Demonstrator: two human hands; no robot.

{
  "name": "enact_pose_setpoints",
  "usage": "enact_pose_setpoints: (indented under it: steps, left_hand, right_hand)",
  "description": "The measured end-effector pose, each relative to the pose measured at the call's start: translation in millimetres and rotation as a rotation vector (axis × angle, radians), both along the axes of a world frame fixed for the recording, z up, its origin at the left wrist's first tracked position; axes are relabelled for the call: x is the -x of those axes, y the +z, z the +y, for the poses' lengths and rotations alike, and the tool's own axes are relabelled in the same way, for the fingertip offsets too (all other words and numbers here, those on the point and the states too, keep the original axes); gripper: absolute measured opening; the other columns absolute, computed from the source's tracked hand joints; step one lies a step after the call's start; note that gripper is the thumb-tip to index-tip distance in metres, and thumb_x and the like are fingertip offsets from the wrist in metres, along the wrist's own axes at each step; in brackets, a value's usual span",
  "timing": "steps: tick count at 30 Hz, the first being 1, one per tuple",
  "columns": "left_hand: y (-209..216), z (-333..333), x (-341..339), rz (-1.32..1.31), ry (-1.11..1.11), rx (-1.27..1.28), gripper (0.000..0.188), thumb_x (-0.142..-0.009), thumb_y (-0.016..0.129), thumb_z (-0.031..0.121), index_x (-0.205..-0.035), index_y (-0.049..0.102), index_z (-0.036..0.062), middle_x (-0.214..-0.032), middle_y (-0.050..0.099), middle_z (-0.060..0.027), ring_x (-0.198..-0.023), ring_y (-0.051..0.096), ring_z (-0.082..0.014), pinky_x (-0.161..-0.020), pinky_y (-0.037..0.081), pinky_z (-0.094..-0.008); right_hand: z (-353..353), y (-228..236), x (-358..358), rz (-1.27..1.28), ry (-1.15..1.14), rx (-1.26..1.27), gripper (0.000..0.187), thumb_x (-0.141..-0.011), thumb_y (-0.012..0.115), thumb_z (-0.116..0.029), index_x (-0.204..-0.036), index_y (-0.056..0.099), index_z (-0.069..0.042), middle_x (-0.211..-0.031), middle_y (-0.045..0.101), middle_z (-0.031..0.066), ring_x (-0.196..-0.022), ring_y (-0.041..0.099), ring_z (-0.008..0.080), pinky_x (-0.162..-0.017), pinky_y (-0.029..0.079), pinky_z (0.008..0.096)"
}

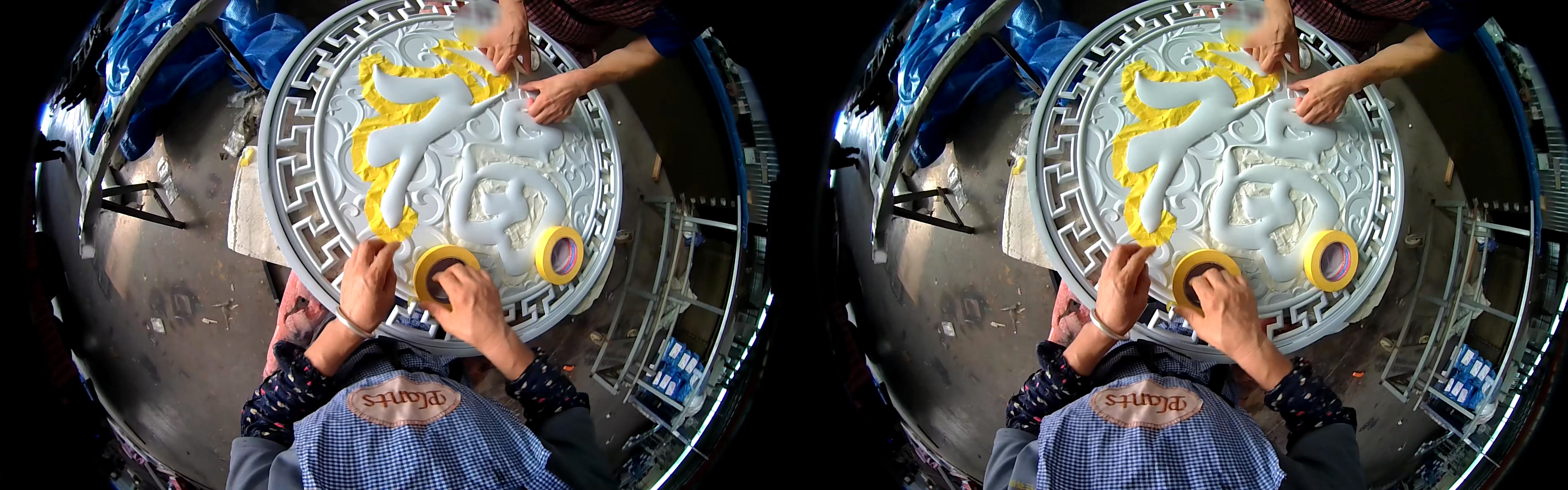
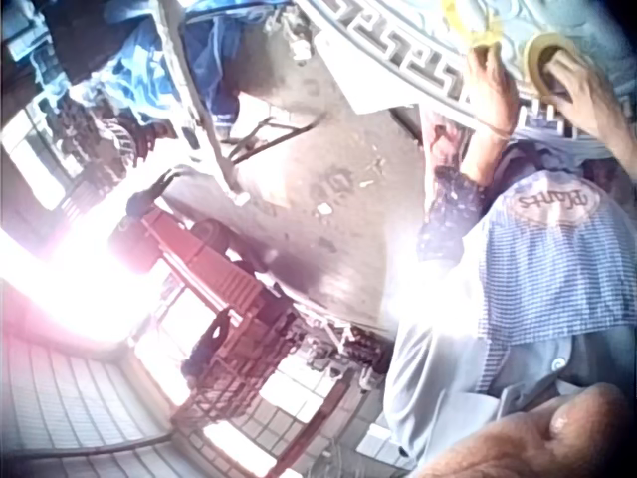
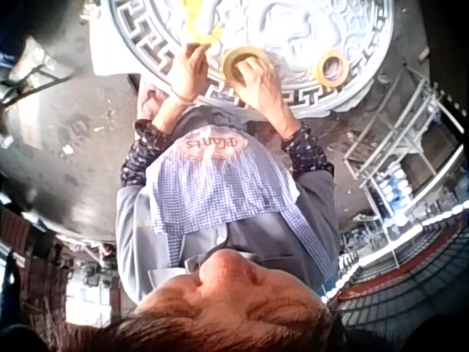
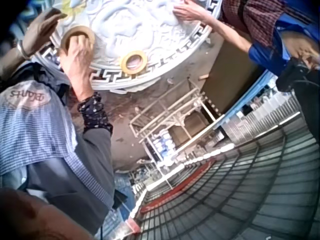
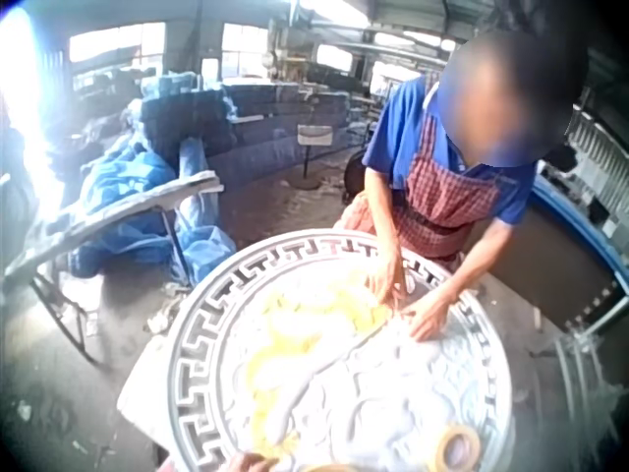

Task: The person applies yellow masking tape to the raised edges of a large, circular, grey decorative panel. They carefully smooth the tape along the contours of the design while another person works on a different section of the same panel.

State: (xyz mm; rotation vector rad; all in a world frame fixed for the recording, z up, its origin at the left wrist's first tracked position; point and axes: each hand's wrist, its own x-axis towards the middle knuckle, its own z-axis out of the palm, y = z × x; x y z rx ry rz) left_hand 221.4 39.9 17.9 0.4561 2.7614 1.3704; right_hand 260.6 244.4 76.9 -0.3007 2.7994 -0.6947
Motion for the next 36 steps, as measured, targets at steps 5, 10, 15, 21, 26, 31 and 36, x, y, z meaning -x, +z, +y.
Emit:
enact_pose_setpoints:
  steps: [5, 10, 15, 21, 26, 31, 36]
  left_hand:
    - [4, -4, -26, -0.245, -0.007, -0.183, 0.039, -0.089, 0.067, -0.001, -0.127, 0.068, 0.0038, -0.112, 0.066, -0.0185, -0.101, 0.066, -0.0399, -0.088, 0.055, -0.0449]
    - [20, -3, -24, -0.291, -0.055, -0.246, 0.038, -0.095, 0.068, 0.003, -0.133, 0.066, 0.0022, -0.122, 0.065, -0.0153, -0.103, 0.070, -0.0267, -0.084, 0.058, -0.0339]
    - [22, -3, -21, -0.424, -0.125, -0.491, 0.032, -0.099, 0.067, 0.005, -0.130, 0.066, -0.0025, -0.123, 0.065, -0.0148, -0.108, 0.070, -0.0246, -0.087, 0.058, -0.0322]
    - [50, -3, -26, -0.311, -0.167, -0.445, 0.033, -0.094, 0.081, 0.016, -0.120, 0.071, -0.0008, -0.107, 0.069, -0.0093, -0.096, 0.071, -0.0187, -0.081, 0.056, -0.0286]
    - [52, 0, -31, -0.478, -0.054, -0.461, 0.021, -0.094, 0.081, 0.012, -0.108, 0.073, -0.0019, -0.091, 0.071, -0.0038, -0.084, 0.068, -0.0124, -0.074, 0.054, -0.0252]
    - [44, -3, -38, -0.626, -0.008, -0.664, 0.013, -0.098, 0.075, 0.006, -0.105, 0.072, -0.0037, -0.090, 0.070, -0.0043, -0.081, 0.067, -0.0089, -0.071, 0.054, -0.0252]
    - [54, -8, -37, -0.492, -0.056, -0.609, 0.008, -0.099, 0.073, 0.003, -0.105, 0.072, -0.0018, -0.087, 0.071, -0.0051, -0.079, 0.068, -0.0104, -0.069, 0.053, -0.0251]
  right_hand:
    - [-12, -29, -25, 0.055, -0.016, -0.035, 0.038, -0.080, 0.086, -0.023, -0.103, 0.067, 0.000, -0.104, 0.063, 0.0140, -0.102, 0.064, 0.0354, -0.093, 0.047, 0.0478]
    - [-5, -15, -28, 0.161, -0.020, 0.132, 0.031, -0.082, 0.083, -0.019, -0.098, 0.063, -0.002, -0.096, 0.061, 0.0139, -0.085, 0.065, 0.0349, -0.078, 0.051, 0.0446]
    - [-1, 5, -23, 0.133, -0.039, 0.239, 0.031, -0.082, 0.082, -0.015, -0.099, 0.061, -0.001, -0.093, 0.062, 0.0140, -0.080, 0.067, 0.0360, -0.074, 0.053, 0.0441]
    - [-2, 13, -18, 0.192, -0.060, 0.178, 0.031, -0.083, 0.081, -0.013, -0.102, 0.060, -0.002, -0.098, 0.062, 0.0133, -0.083, 0.066, 0.0360, -0.075, 0.052, 0.0442]
    - [-7, 23, -11, 0.242, 0.015, 0.107, 0.036, -0.082, 0.084, -0.014, -0.107, 0.060, -0.002, -0.104, 0.062, 0.0123, -0.083, 0.065, 0.0358, -0.077, 0.051, 0.0435]
    - [-3, 24, -4, 0.201, -0.095, 0.166, 0.037, -0.082, 0.086, -0.013, -0.108, 0.061, -0.004, -0.104, 0.067, 0.0137, -0.094, 0.068, 0.0389, -0.082, 0.054, 0.0450]
    - [8, 42, 8, -0.070, -0.089, 0.413, 0.047, -0.090, 0.080, -0.015, -0.134, 0.064, -0.009, -0.108, 0.072, 0.0143, -0.096, 0.072, 0.0350, -0.081, 0.056, 0.0437]
